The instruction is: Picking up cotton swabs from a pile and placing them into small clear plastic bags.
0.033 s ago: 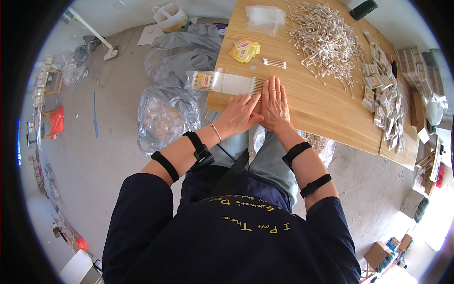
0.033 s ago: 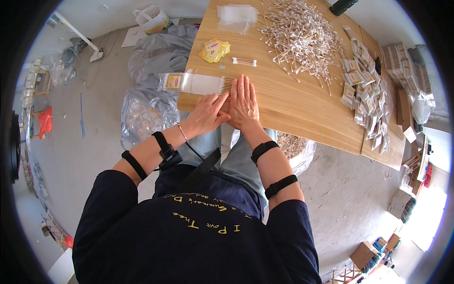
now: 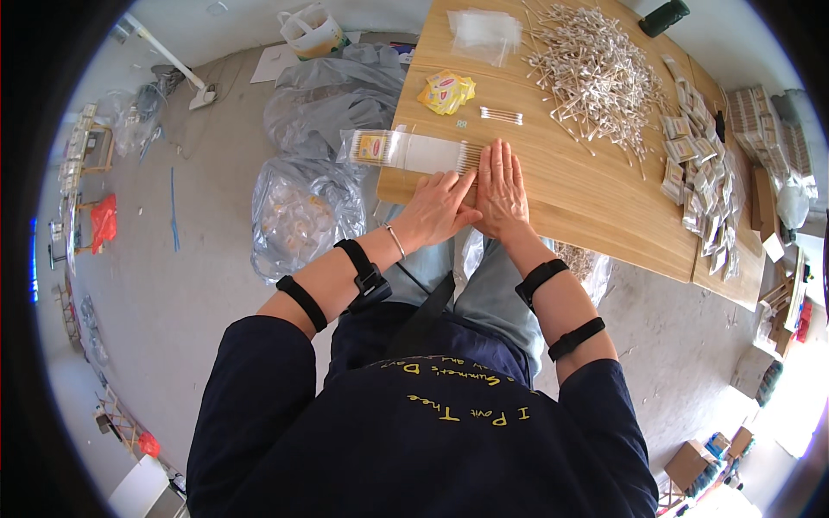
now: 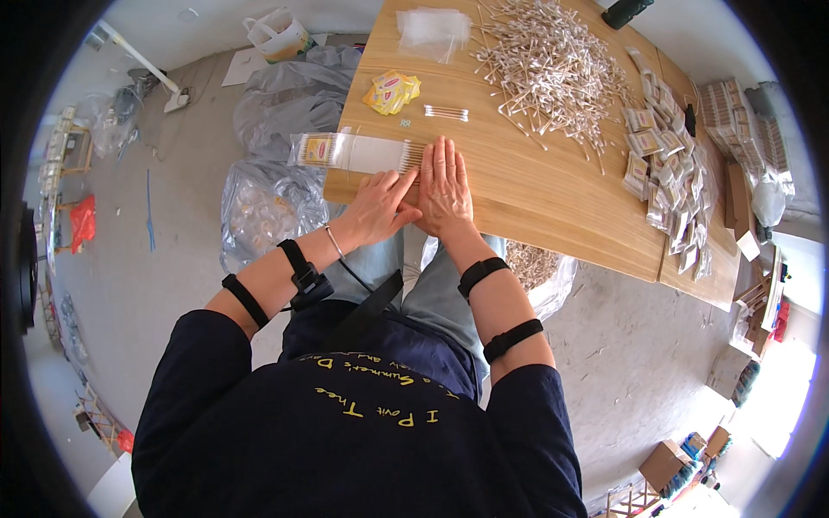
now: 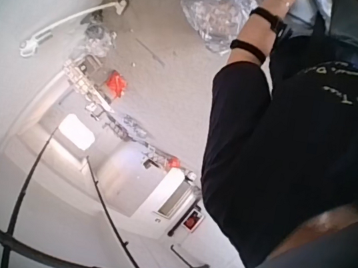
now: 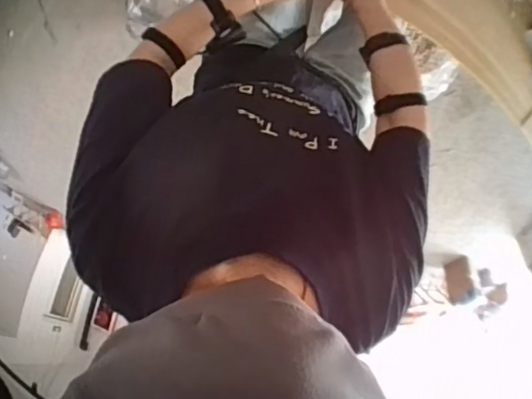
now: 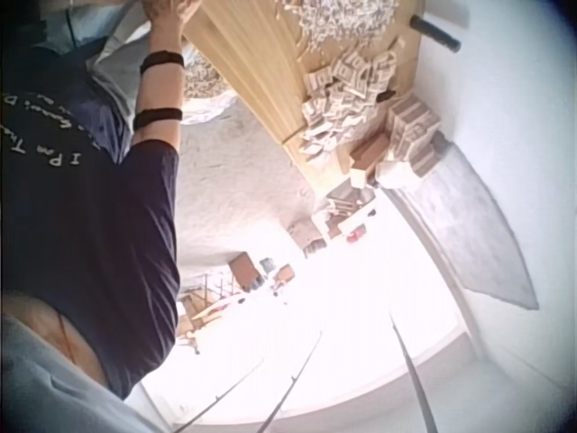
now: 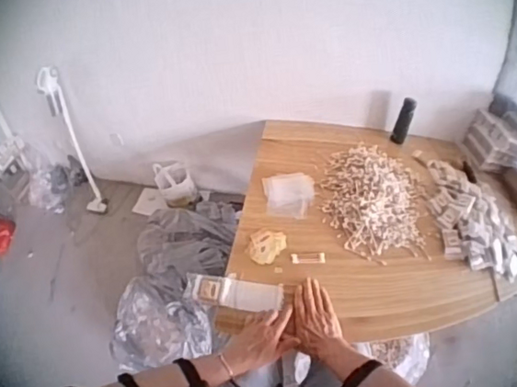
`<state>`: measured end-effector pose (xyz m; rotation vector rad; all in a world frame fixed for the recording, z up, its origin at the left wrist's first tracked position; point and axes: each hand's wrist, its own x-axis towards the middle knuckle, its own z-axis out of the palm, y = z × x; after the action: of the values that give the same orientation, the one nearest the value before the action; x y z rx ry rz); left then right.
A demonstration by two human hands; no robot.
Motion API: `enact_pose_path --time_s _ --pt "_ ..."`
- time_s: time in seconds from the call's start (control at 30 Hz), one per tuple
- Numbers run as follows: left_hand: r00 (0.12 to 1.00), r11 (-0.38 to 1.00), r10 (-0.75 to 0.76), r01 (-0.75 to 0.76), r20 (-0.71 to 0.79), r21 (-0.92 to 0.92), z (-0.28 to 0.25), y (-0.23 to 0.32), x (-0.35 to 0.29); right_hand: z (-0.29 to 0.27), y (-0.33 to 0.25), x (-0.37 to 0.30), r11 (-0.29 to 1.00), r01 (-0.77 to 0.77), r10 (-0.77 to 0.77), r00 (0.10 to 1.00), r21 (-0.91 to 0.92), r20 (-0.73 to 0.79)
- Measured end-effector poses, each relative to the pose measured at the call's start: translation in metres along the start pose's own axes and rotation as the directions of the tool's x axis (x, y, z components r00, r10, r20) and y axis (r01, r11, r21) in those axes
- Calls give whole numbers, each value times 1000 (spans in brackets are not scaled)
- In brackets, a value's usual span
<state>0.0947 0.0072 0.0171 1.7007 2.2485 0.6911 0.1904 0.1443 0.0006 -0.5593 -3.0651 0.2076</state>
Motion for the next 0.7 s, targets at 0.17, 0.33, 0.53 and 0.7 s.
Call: enact_pose_path --time_s 0.17,0.33,0.53,0.7 --pt "999 999 4 -7 46 52 0 -2 4 0 1 2 999 2 -2 1000 -34 9" --pt "999 999 -6 3 49 54 1 -4 6 -2 1 6 999 12 -12 1000 41 -14" --pt "999 1000 -3 3 -33 -6 1 -3 10 1 4 6 1000 5 -5 1000 -13 -3" --pt "999 1000 -19 19 -36 0 4 -4 14 3 4 6 1000 19 -19 999 -5 -41"
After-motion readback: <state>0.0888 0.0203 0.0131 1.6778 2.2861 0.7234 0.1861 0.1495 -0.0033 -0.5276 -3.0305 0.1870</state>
